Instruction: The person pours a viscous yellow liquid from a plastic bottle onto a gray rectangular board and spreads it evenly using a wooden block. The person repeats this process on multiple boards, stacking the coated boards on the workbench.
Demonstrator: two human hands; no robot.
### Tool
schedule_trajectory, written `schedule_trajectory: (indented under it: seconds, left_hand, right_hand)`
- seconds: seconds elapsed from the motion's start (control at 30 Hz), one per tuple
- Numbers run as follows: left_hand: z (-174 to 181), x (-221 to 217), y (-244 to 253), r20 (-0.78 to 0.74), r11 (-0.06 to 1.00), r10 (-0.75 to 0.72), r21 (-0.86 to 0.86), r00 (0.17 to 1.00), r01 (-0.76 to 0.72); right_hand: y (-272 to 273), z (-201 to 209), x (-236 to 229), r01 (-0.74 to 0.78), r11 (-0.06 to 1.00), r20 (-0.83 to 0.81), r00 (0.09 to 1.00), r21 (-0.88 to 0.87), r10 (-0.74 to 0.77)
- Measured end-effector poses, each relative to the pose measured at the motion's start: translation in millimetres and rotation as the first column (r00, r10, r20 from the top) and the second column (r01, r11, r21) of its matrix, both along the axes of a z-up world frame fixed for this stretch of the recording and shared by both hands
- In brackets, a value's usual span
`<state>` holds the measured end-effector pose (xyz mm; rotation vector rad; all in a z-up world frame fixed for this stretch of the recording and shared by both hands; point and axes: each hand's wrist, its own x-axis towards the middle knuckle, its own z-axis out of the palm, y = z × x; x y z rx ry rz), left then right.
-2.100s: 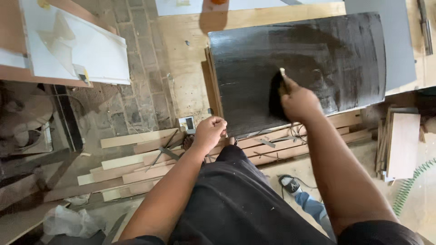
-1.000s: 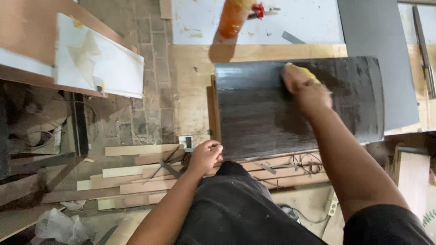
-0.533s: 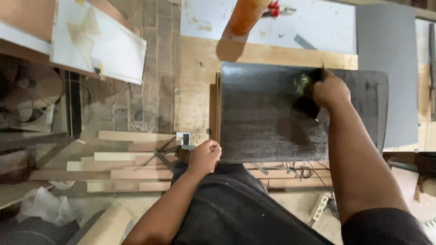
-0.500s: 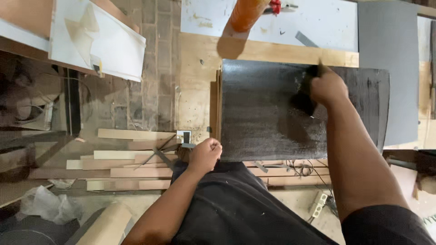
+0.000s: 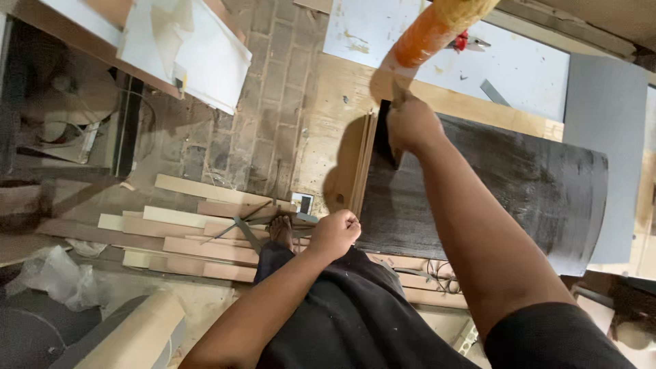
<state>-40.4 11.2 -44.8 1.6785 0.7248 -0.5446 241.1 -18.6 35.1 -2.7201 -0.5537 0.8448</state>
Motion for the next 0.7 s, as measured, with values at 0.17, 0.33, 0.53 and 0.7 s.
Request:
schedule_trajectory:
  seconds: [0.17,0.33,0.53,0.7]
  left_hand:
    - [3.0,1.8,-1.4,0.031,0.999,-0.040,0.002,0.999,0.040]
    - [8.5,1.3,-4.3,0.015,0.997,0.053,0.055,0.999,-0.053]
    - [6.0,7.2,0.2,0.023,0.995,-0.094,0.031,0.995,0.093]
    - [-12.0,1.2,-3.2,-0.016,0.998,-0.028,0.055,0.999,0.029]
  right_hand:
    - [31.4,12.1,-53.3,0.166,0.946,-0.094,0.985,0.279,-0.145]
    - [-37.0,50.6,-51.0,0.399,0.860,-0.087,0.916,0.318,-0.393]
    - [-179.5,132.6,-78.4,0.378,0.926,0.222,0.904,-0.019,-0.365]
    - [-263.0,35.0,-116.3,0.178,0.941,0.304,0.949,-0.287,-0.086]
